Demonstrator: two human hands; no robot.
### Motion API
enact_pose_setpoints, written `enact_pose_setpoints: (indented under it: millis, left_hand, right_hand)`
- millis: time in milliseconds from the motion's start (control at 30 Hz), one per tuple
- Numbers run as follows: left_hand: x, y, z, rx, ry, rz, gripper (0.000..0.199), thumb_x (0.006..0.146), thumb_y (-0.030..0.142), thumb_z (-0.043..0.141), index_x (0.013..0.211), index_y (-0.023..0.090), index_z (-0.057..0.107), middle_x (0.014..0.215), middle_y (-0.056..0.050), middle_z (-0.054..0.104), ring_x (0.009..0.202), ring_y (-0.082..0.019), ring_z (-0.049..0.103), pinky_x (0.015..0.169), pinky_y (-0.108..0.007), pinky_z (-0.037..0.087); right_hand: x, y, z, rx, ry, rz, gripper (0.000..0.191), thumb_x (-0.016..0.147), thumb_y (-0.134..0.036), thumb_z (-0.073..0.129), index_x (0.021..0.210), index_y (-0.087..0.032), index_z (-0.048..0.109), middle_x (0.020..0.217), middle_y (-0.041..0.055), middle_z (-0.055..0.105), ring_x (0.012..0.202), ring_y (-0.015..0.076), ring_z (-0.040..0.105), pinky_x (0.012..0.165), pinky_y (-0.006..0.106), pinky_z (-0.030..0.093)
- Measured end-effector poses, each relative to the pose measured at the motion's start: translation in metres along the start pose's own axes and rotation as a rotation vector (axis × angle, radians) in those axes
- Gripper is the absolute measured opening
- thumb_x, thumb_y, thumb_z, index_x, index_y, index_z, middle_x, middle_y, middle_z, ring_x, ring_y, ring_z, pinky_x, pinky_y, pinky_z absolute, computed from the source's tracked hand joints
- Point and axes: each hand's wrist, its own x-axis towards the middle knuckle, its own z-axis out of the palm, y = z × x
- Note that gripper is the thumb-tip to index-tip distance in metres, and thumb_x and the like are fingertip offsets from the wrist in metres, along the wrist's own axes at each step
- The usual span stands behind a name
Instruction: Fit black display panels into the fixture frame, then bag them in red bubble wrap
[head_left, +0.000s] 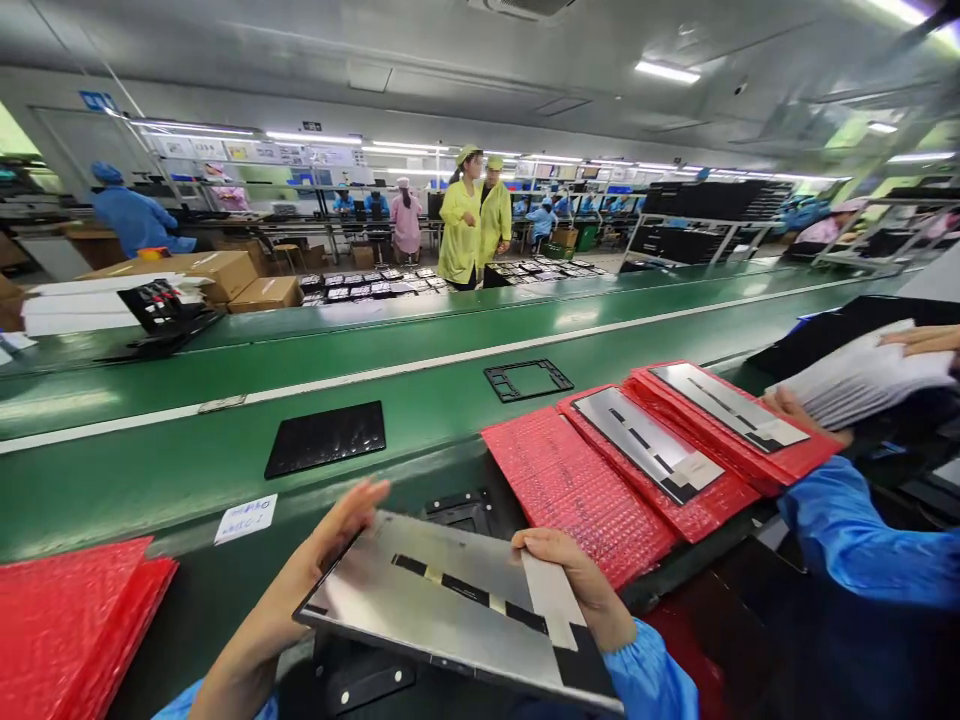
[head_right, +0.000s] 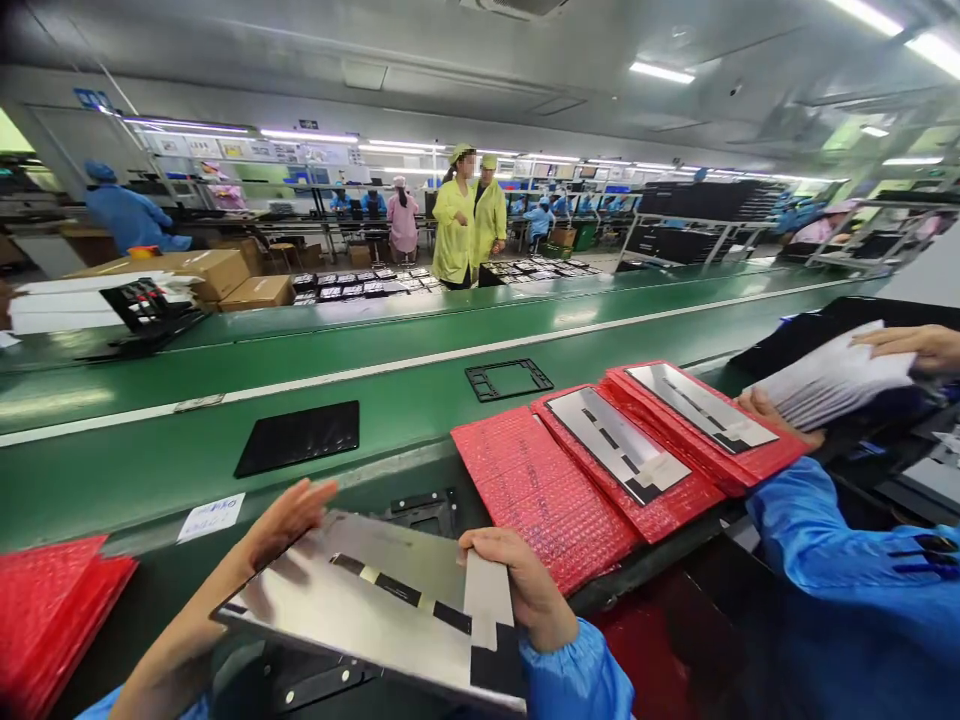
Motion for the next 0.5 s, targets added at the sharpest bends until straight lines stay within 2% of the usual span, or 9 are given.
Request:
enact_pose_setpoints:
  millis: [67, 100, 167, 200, 233, 300, 400, 500]
  left_hand:
    - [-0.002, 0.004, -0.003, 0.044, -0.078, -0.081, 0.049, 0.071, 0.049, 0.073, 0.115, 0.026, 0.070, 0.122, -0.010, 0.067, 0.112, -0.033, 0.061, 0.098, -0.041, 0.048]
    - [-0.003, 0.004, -0.002, 0.069, -0.048, -0.140, 0.036, 0.073, 0.048, 0.072, 0.098, 0.022, 0.076, 0.105, -0.010, 0.074, 0.100, -0.031, 0.067, 0.090, -0.039, 0.052]
    - [-0.005, 0.003, 0.004, 0.057, 0.110, -0.259, 0.031, 0.074, 0.048, 0.070, 0.074, 0.017, 0.076, 0.077, -0.008, 0.075, 0.076, -0.027, 0.070, 0.072, -0.035, 0.055]
    - [-0.006, 0.002, 0.008, 0.010, 0.199, -0.314, 0.034, 0.075, 0.049, 0.069, 0.070, 0.016, 0.074, 0.069, -0.006, 0.073, 0.067, -0.024, 0.068, 0.065, -0.032, 0.055]
    - [-0.006, 0.002, 0.013, -0.052, 0.262, -0.367, 0.035, 0.075, 0.049, 0.069, 0.068, 0.015, 0.072, 0.065, -0.005, 0.071, 0.062, -0.022, 0.066, 0.059, -0.030, 0.053]
    - [-0.006, 0.002, 0.022, -0.177, 0.294, -0.438, 0.035, 0.076, 0.049, 0.069, 0.069, 0.014, 0.070, 0.065, -0.004, 0.071, 0.061, -0.020, 0.066, 0.056, -0.027, 0.051]
    - [-0.007, 0.004, 0.029, -0.278, 0.287, -0.473, 0.035, 0.076, 0.048, 0.069, 0.075, 0.013, 0.072, 0.073, -0.007, 0.074, 0.067, -0.021, 0.067, 0.059, -0.027, 0.051]
    - [-0.009, 0.004, 0.029, -0.261, 0.271, -0.491, 0.036, 0.076, 0.047, 0.070, 0.083, 0.012, 0.073, 0.082, -0.008, 0.075, 0.073, -0.023, 0.068, 0.063, -0.028, 0.051]
  right_hand:
    - [0.002, 0.006, 0.004, 0.021, -0.093, 0.093, 0.041, 0.065, -0.053, 0.076, 0.080, -0.015, 0.076, 0.070, 0.0065, 0.073, 0.050, 0.0112, 0.061, 0.044, 0.018, 0.043]
    - [0.003, 0.008, 0.003, 0.017, -0.180, 0.161, 0.053, 0.068, -0.065, 0.067, 0.080, -0.014, 0.076, 0.071, 0.0086, 0.073, 0.050, 0.0120, 0.062, 0.041, 0.018, 0.042]
    - [0.004, 0.011, -0.002, -0.021, -0.383, 0.289, 0.081, 0.070, -0.085, 0.042, 0.075, -0.011, 0.075, 0.073, 0.0145, 0.073, 0.049, 0.0143, 0.065, 0.040, 0.019, 0.043]
    - [0.005, 0.013, -0.005, -0.048, -0.449, 0.316, 0.089, 0.070, -0.088, 0.033, 0.075, -0.009, 0.075, 0.073, 0.0169, 0.073, 0.050, 0.0158, 0.066, 0.042, 0.020, 0.045]
    - [0.006, 0.015, -0.007, -0.063, -0.459, 0.299, 0.091, 0.070, -0.088, 0.030, 0.076, -0.010, 0.075, 0.074, 0.0175, 0.073, 0.053, 0.0172, 0.068, 0.044, 0.021, 0.047]
    - [0.008, 0.018, -0.007, -0.024, -0.336, 0.167, 0.077, 0.074, -0.083, 0.040, 0.087, -0.016, 0.075, 0.076, 0.0133, 0.075, 0.060, 0.0196, 0.070, 0.050, 0.025, 0.051]
    - [0.010, 0.018, 0.002, 0.095, -0.163, -0.009, 0.041, 0.078, -0.056, 0.066, 0.105, -0.025, 0.071, 0.090, 0.0066, 0.076, 0.076, 0.0225, 0.071, 0.068, 0.034, 0.055]
    - [0.008, 0.012, 0.015, 0.104, -0.166, -0.034, 0.042, 0.077, -0.034, 0.073, 0.118, -0.027, 0.065, 0.108, 0.0062, 0.073, 0.097, 0.0247, 0.068, 0.087, 0.039, 0.051]
